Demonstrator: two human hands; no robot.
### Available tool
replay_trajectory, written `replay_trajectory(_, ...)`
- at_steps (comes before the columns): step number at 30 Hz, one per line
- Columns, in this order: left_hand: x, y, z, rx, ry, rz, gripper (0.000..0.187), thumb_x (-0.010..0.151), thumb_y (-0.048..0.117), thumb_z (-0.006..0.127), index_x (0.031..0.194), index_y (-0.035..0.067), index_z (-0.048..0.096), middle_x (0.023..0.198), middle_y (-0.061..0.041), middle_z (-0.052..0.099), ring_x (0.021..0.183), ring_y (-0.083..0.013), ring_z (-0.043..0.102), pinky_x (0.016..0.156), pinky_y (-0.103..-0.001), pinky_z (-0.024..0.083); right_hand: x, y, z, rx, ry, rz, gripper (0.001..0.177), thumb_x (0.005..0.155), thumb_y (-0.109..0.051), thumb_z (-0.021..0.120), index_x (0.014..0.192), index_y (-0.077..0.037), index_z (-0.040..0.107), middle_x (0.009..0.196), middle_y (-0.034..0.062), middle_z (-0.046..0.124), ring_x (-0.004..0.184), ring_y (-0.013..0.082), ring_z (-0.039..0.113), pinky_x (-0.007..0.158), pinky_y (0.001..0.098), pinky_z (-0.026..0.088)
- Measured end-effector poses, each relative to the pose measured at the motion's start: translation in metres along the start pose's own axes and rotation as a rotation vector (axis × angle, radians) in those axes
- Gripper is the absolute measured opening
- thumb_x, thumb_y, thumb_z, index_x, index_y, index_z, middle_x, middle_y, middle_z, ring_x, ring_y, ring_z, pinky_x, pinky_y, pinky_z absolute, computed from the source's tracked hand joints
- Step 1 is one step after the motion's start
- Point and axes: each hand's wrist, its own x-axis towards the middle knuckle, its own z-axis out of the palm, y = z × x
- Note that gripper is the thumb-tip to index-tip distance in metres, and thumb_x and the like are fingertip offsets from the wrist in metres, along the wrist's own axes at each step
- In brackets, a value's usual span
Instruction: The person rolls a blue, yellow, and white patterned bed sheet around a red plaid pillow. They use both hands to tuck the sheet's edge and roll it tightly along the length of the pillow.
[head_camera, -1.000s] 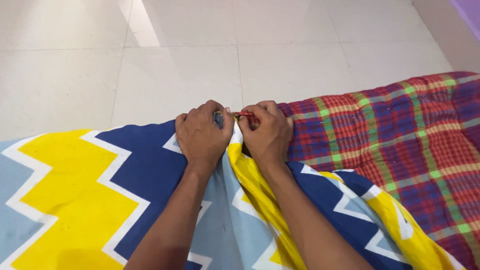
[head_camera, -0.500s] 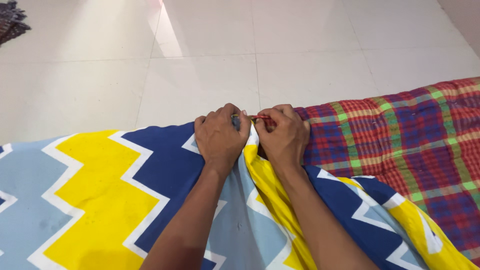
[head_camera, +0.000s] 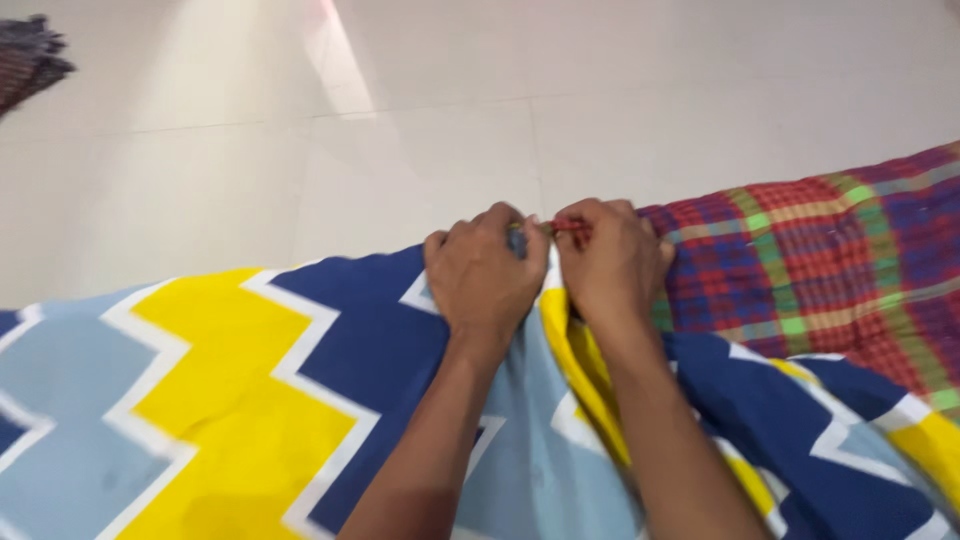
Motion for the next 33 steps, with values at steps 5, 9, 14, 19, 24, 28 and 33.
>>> replay_trajectory(5, -0.003, 0.000, -0.001, -0.071, 0.045, -0.018, 0.022, 0.088, 0.034, 0.066, 0.082, 0.015, 0.074, 0.081, -0.005, 0.075, 0.077, -0.0254, 0.068, 0.083, -0.042, 0.043, -0.001, 0.002, -0.005, 0.175, -0.029, 0.024, 0.011, 0.084, -0.021, 0.076, 0.094, -0.018, 0.079, 0.094, 0.0025, 0.074, 0.086, 0.0216, 0.072, 0.076, 0.0413, 0.051)
replay_trajectory(9, -0.004, -0.001, 0.001, -0.088, 0.057, -0.005, 0.021, 0.089, 0.034, 0.068, 0.082, 0.015, 0.074, 0.081, -0.004, 0.075, 0.077, -0.0251, 0.067, 0.085, -0.042, 0.043, 0.003, 0.006, -0.015, 0.357, -0.069, 0.075, 0.014, 0.089, -0.018, 0.072, 0.101, -0.013, 0.077, 0.084, 0.0043, 0.076, 0.074, 0.0169, 0.074, 0.069, 0.0312, 0.056)
replay_trajectory(14, -0.004, -0.002, -0.005, -0.134, 0.023, -0.005, 0.022, 0.088, 0.036, 0.070, 0.086, 0.015, 0.075, 0.082, -0.004, 0.075, 0.080, -0.0241, 0.068, 0.087, -0.042, 0.042, 0.003, -0.013, -0.037, 0.455, -0.062, 0.152, 0.017, 0.094, -0.009, 0.066, 0.108, -0.008, 0.076, 0.079, 0.0087, 0.075, 0.065, 0.0203, 0.068, 0.060, 0.0314, 0.051)
replay_trajectory(19, 0.003, -0.014, -0.013, -0.267, -0.069, -0.011, 0.027, 0.084, 0.036, 0.078, 0.096, 0.012, 0.076, 0.086, -0.009, 0.075, 0.082, -0.0273, 0.069, 0.087, -0.042, 0.044, -0.007, -0.038, -0.048, 0.581, -0.087, 0.117, 0.015, 0.091, -0.009, 0.067, 0.105, -0.007, 0.073, 0.084, 0.0067, 0.077, 0.075, 0.0129, 0.077, 0.064, 0.0265, 0.059)
replay_trajectory(24, 0.008, -0.018, -0.028, -0.594, -0.141, -0.012, 0.019, 0.083, 0.010, 0.073, 0.101, 0.006, 0.076, 0.096, -0.012, 0.077, 0.086, -0.0270, 0.075, 0.080, -0.036, 0.057, -0.014, -0.049, -0.040, 0.357, -0.182, -0.010, 0.021, 0.082, -0.014, 0.076, 0.101, -0.005, 0.073, 0.096, 0.0120, 0.078, 0.089, 0.0269, 0.076, 0.075, 0.0374, 0.058)
replay_trajectory(28, 0.007, -0.017, -0.035, -0.650, -0.223, -0.222, 0.020, 0.088, 0.004, 0.062, 0.103, 0.006, 0.075, 0.089, -0.010, 0.078, 0.081, -0.0235, 0.079, 0.076, -0.034, 0.059, -0.022, -0.050, -0.037, 0.214, -0.149, -0.096, 0.033, 0.075, -0.010, 0.076, 0.107, -0.003, 0.071, 0.099, 0.0189, 0.074, 0.090, 0.0377, 0.071, 0.077, 0.0452, 0.054)
replay_trajectory(33, 0.008, -0.016, -0.034, -0.523, -0.188, -0.071, 0.013, 0.087, 0.005, 0.068, 0.096, 0.005, 0.077, 0.091, -0.011, 0.077, 0.078, -0.0281, 0.075, 0.075, -0.037, 0.056, -0.023, -0.052, -0.029, 0.224, -0.252, 0.123, 0.025, 0.082, -0.012, 0.071, 0.106, -0.008, 0.074, 0.092, 0.0163, 0.076, 0.084, 0.0349, 0.075, 0.076, 0.0418, 0.056)
